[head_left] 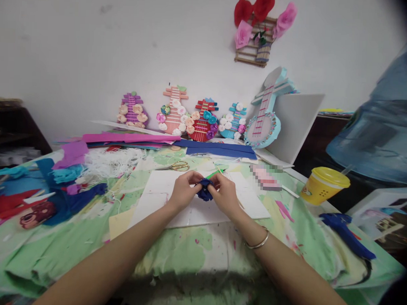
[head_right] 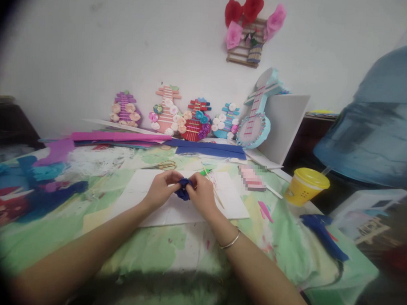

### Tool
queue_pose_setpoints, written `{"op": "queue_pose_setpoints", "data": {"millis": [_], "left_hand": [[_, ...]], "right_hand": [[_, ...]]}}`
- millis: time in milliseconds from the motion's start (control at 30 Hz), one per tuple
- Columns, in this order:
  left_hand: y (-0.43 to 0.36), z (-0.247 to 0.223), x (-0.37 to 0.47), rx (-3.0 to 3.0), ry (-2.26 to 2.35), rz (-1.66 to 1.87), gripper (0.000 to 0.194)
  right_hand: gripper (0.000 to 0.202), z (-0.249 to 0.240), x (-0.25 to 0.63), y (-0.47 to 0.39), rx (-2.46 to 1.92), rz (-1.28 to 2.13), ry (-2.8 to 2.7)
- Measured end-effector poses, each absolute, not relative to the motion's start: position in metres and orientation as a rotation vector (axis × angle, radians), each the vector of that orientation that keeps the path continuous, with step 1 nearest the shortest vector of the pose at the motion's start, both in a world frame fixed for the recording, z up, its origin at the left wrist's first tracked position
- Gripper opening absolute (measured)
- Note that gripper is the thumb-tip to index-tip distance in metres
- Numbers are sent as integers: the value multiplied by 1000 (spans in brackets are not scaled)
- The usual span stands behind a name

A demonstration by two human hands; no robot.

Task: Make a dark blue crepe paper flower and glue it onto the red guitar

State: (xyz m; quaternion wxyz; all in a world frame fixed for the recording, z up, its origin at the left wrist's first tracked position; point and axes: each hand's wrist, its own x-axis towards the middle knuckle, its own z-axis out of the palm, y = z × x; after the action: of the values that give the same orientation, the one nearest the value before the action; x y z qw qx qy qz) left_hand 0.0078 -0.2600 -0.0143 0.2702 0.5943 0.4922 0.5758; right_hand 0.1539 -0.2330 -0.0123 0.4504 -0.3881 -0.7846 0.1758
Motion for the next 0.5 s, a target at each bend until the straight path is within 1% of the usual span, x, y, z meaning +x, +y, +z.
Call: {"op": "queue_pose_setpoints", "data": {"millis": [133, 267, 333, 500], "left_hand": [[-263, -13, 11, 1694, 1503, 1565, 21], [-269, -9, 15, 1841, 1726, 1579, 21], [-271, -7, 17, 1901, 1711, 1594, 22], [-272, -6, 16, 1978, 1466, 1583, 19]], "right_hand": [[7, -13, 153, -237, -987, 294, -1988], [7, -15, 151, -243, -994, 134, -2067], [6, -15, 150, -244, -1018, 98, -2082], [3, -11, 153, -243, -1032, 69, -2052]]}}
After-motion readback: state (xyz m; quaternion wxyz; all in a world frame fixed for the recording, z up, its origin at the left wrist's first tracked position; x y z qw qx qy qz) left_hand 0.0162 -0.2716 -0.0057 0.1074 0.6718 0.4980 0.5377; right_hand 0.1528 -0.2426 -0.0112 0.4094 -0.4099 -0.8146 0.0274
